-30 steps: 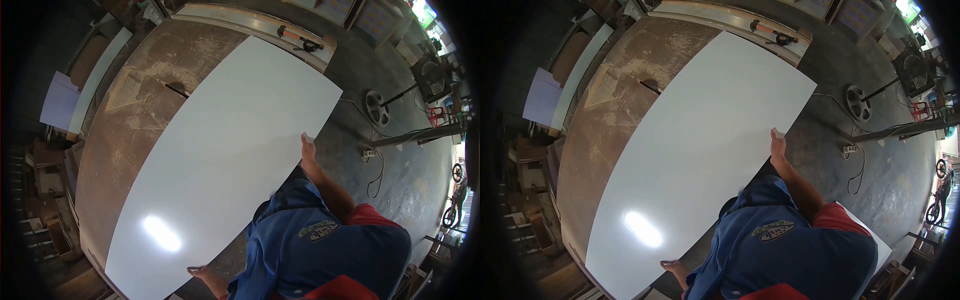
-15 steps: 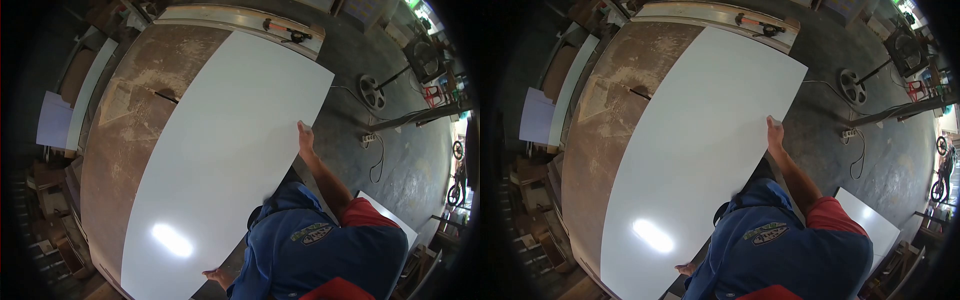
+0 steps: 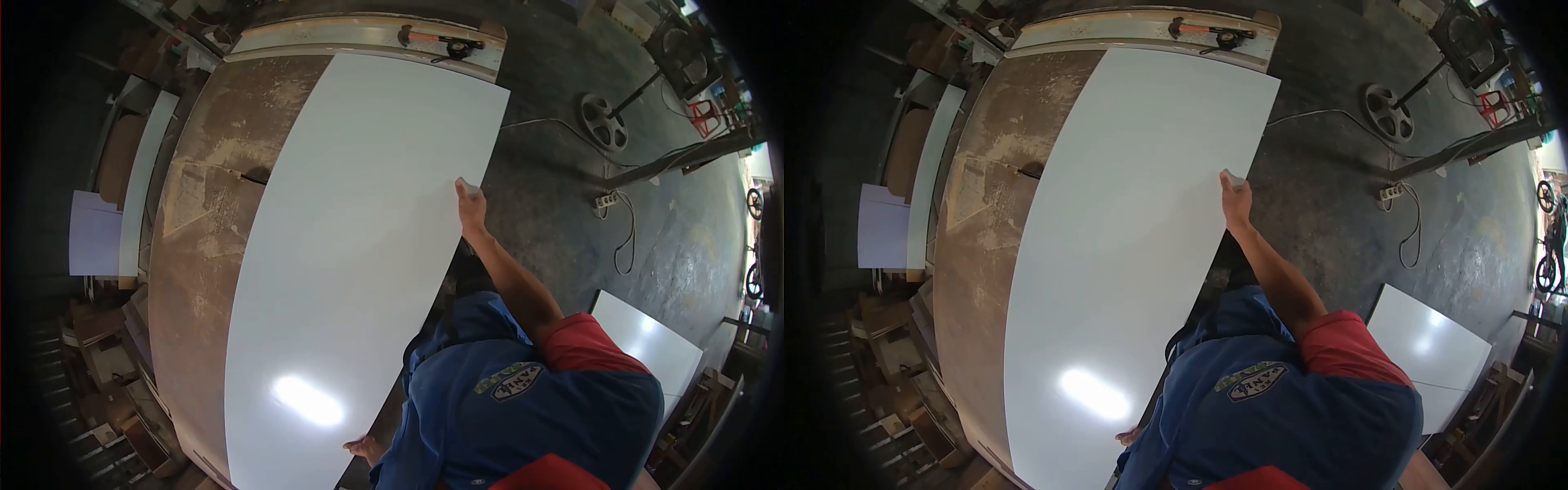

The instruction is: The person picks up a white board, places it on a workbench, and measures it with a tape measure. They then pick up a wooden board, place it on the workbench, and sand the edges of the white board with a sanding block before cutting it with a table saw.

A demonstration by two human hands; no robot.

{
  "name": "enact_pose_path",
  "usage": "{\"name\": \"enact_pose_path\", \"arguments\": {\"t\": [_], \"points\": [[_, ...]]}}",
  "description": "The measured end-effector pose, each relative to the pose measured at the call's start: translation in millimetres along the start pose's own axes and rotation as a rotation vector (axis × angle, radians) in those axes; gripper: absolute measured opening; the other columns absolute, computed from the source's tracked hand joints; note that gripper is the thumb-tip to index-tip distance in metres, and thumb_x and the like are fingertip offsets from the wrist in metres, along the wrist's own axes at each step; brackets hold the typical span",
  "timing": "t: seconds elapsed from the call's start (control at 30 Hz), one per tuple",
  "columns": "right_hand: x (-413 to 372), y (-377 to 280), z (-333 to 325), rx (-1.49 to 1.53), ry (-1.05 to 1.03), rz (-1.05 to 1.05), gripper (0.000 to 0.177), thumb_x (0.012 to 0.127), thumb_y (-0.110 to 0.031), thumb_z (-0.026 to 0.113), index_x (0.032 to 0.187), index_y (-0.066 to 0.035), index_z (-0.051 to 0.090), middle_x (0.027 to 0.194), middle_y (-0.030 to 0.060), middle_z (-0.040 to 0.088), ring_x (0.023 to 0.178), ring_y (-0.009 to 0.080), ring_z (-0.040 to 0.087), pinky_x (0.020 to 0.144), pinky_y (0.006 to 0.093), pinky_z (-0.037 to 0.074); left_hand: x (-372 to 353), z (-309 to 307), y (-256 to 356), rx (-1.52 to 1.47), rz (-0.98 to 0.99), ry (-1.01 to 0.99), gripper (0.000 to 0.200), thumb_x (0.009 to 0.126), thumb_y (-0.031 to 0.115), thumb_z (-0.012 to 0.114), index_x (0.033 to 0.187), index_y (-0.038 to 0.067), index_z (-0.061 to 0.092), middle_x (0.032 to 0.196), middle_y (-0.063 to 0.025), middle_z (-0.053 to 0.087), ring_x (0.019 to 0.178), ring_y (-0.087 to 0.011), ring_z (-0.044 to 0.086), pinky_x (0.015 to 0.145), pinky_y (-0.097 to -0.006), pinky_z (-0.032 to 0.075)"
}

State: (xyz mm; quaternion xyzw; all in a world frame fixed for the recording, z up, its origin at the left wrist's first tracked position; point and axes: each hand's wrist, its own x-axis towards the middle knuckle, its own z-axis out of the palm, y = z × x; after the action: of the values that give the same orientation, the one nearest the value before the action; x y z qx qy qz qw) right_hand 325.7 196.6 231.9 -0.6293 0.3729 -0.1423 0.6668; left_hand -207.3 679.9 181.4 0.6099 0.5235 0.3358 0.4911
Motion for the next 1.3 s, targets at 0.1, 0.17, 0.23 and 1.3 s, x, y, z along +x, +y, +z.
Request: {"name": "enact_pose_path", "arguments": {"t": [0.1, 0.17, 0.23, 1.3], "points": [[6.0, 6.7, -3.2, 0.024, 0.036, -0.008, 0.044, 0.087, -0.036, 0.066, 0.103, 0.004, 0.058, 0.09, 0.0069, 0.061, 0.081, 0.0143, 0.055, 0.071, 0.0307, 0.046, -6.5, -1.3, -1.5, 0.028, 0.021, 0.021, 0.061, 0.098, 0.047, 0.033, 0.115, -0.01, 0.047, 0.114, -0.0195, 0.053, 0.1, -0.0261, 0.051, 0.1, -0.0385, 0.036], [13.2, 8.4, -4.2, 0.025, 0.053, -0.022, 0.044, 0.086, -0.036, 0.067, 0.103, 0.003, 0.058, 0.091, 0.0081, 0.061, 0.082, 0.015, 0.056, 0.072, 0.0313, 0.046, -9.2, 0.1, -5.5, 0.047, 0.039, 0.035, 0.061, 0.098, 0.047, 0.034, 0.115, -0.01, 0.047, 0.114, -0.0196, 0.053, 0.1, -0.0261, 0.05, 0.1, -0.0387, 0.037], [14.9, 9.5, -5.8, 0.031, 0.036, -0.015, 0.044, 0.086, -0.036, 0.068, 0.105, 0.002, 0.059, 0.094, 0.0064, 0.061, 0.084, 0.0144, 0.056, 0.075, 0.0305, 0.046, -13.1, -2.7, -11.1, 0.075, 0.06, 0.058, 0.061, 0.098, 0.047, 0.034, 0.114, -0.01, 0.048, 0.114, -0.0196, 0.054, 0.1, -0.026, 0.05, 0.1, -0.0389, 0.037], [14.5, 7.6, 2.2, 0.025, 0.03, 0.011, 0.048, 0.085, -0.038, 0.068, 0.108, 0.003, 0.06, 0.099, 0.005, 0.061, 0.092, 0.0126, 0.055, 0.081, 0.029, 0.045, 19.7, -39.1, -66.8, -0.881, -0.331, -0.108, 0.08, 0.089, 0.069, 0.033, 0.121, -0.003, 0.047, 0.119, -0.0133, 0.053, 0.108, -0.0244, 0.049, 0.097, -0.0408, 0.041]]}}
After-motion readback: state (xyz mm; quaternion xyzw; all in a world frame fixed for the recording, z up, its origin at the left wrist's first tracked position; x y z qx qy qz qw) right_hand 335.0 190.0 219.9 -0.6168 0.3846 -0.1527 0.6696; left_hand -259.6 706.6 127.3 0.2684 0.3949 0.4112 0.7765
